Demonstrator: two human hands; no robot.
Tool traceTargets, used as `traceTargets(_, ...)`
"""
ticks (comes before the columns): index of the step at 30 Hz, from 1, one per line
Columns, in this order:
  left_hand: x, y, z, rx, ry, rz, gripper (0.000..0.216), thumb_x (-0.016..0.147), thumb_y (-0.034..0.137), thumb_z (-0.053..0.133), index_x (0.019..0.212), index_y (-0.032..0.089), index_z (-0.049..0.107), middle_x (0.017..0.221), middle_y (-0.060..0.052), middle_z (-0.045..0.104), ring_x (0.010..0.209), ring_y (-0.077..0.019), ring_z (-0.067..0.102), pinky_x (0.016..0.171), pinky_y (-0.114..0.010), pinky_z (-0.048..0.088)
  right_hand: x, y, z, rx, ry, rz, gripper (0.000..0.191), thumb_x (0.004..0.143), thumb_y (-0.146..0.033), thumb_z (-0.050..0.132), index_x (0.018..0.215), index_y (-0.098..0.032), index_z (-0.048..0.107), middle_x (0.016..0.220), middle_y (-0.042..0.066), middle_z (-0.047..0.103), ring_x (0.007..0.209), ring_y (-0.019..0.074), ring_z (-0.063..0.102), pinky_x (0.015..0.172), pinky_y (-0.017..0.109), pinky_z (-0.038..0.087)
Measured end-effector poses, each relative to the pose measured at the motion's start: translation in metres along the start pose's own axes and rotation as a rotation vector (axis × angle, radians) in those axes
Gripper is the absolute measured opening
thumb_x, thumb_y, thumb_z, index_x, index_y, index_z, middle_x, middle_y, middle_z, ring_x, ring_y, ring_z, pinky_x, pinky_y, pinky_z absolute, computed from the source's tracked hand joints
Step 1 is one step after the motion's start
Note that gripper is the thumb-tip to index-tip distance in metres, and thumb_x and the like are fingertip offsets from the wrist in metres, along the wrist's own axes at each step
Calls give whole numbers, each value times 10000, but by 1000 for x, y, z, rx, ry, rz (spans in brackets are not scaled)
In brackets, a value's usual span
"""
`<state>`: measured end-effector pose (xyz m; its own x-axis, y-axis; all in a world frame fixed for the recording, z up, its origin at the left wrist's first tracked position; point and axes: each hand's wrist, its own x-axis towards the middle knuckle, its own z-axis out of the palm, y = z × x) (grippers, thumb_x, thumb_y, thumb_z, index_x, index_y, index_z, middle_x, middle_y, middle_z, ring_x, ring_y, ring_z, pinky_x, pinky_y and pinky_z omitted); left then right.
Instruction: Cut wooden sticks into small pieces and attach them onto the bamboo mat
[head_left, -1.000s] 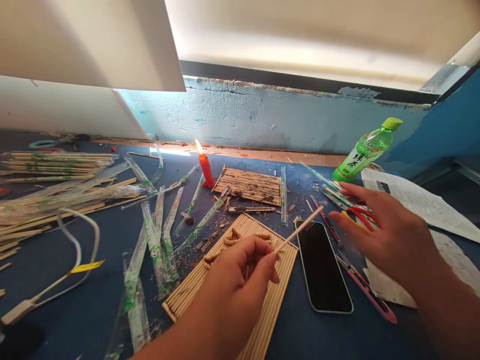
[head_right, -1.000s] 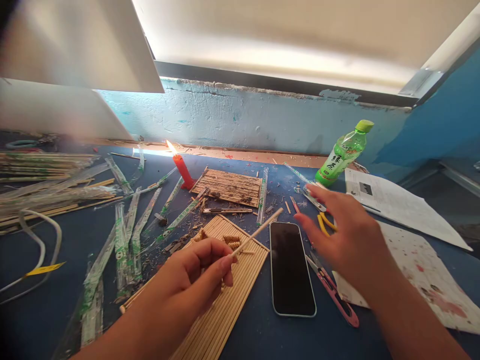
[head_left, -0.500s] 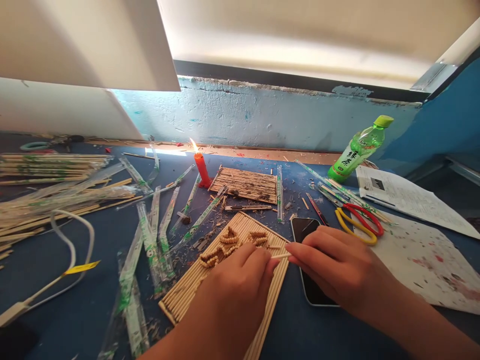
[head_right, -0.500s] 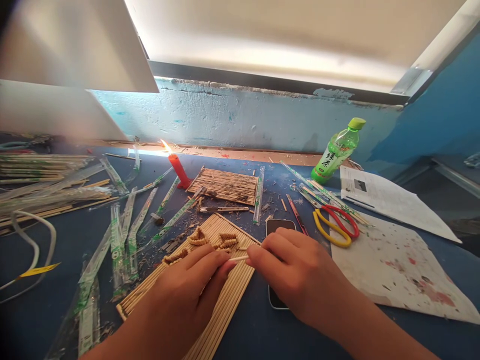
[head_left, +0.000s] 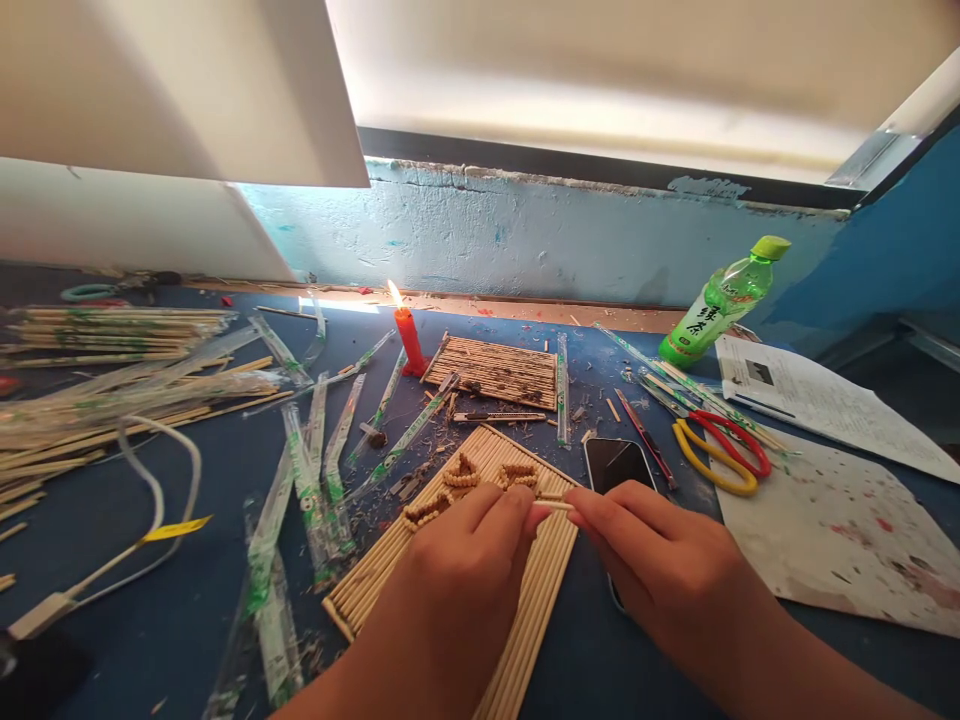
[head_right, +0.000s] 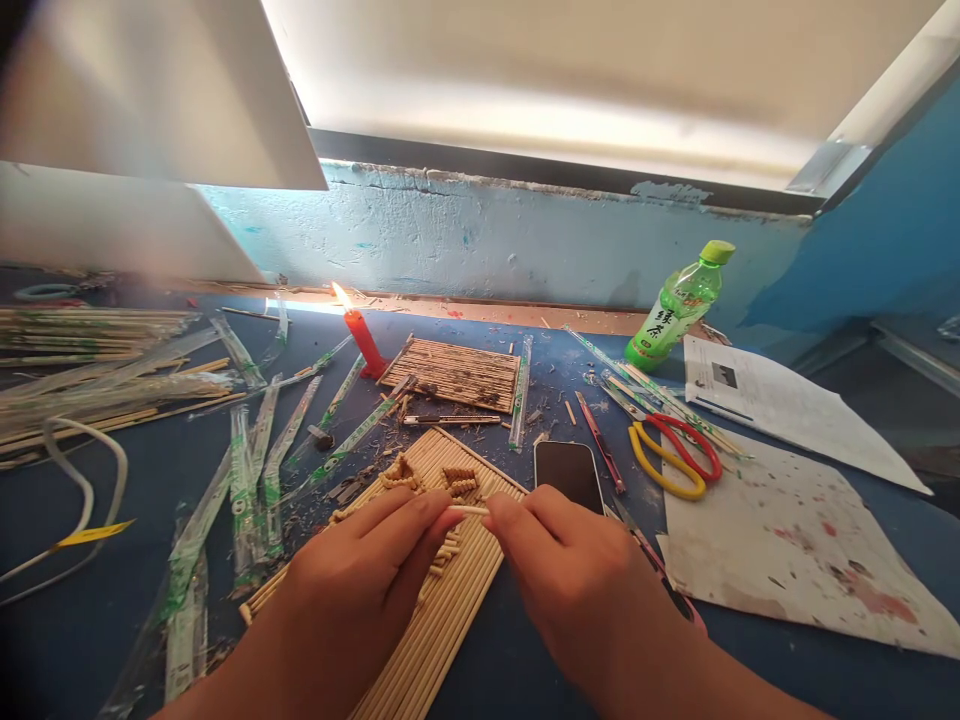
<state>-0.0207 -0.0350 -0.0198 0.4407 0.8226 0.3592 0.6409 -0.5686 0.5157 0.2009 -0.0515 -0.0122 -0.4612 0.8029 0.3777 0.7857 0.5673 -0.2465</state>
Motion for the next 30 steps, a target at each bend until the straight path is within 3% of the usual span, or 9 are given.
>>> traceTargets(10, 6, 3, -3, 33, 42, 1, 220, 1043, 172, 506, 945, 185, 702, 906, -82, 766, 748, -209, 730, 688, -288, 544, -4, -3, 5, -33, 12, 24, 313, 1061, -145, 488, 1313, -207, 663, 847, 42, 703, 690, 166, 699, 649, 253, 533)
traceTargets(14, 4, 1, 0, 32, 49, -12, 204, 1042, 185, 516, 966, 187, 706, 896, -74, 761, 736, -202, 720, 687, -283, 531, -5, -6, 9, -80, 35, 22, 315, 1052, -127, 503, 1315, -198, 660, 807, 27, 664, 639, 163, 672, 574, 260, 481)
traceTargets(18, 6, 2, 0, -34, 119, -41, 254, 1035, 186, 506, 871, 196, 700, 786, -35, 716, 674, -177, 671, 650, -274, 485, -3, -7, 9, -99, 68, 19, 345, 1054, -129, 504, 1371, -197, 620, 809, 27, 662, 645, 185, 683, 564, 287, 490)
traceTargets(21, 12, 7, -7, -240, 53, -197, 300, 1026, 216, 504, 793, 193, 691, 725, -16, 679, 663, -158, 627, 648, -269, 448, 1, -6, 3, -67, 136, 20, 287, 1065, -150, 519, 1329, -194, 621, 953, 77, 730, 832, 223, 746, 716, 317, 550)
traceTargets(24, 21, 11, -13, -651, -121, -507, 344, 1023, 346, 524, 765, 180, 681, 668, 1, 620, 582, -123, 519, 563, -243, 396, 7, -3, -7, 59, 142, 32, 200, 1076, -181, 521, 1240, -212, 631, 1003, 66, 742, 849, 196, 740, 750, 305, 544)
traceTargets(27, 27, 10, -15, -1123, -280, -770, 339, 1007, 412, 526, 848, 165, 695, 636, 22, 585, 446, -73, 324, 424, -205, 257, 12, 4, -15, 217, 71, 77, 140, 1060, -167, 542, 1161, -230, 616, 911, 3, 708, 746, 142, 679, 682, 270, 510)
traceTargets(30, 29, 5, -16, -1331, -434, -863, 364, 986, 445, 547, 832, 154, 703, 570, 31, 547, 387, -50, 229, 371, -192, 161, 14, 11, -17, 338, -38, 12, 127, 1052, -146, 558, 1124, -225, 627, 946, 10, 673, 807, 147, 627, 720, 280, 500)
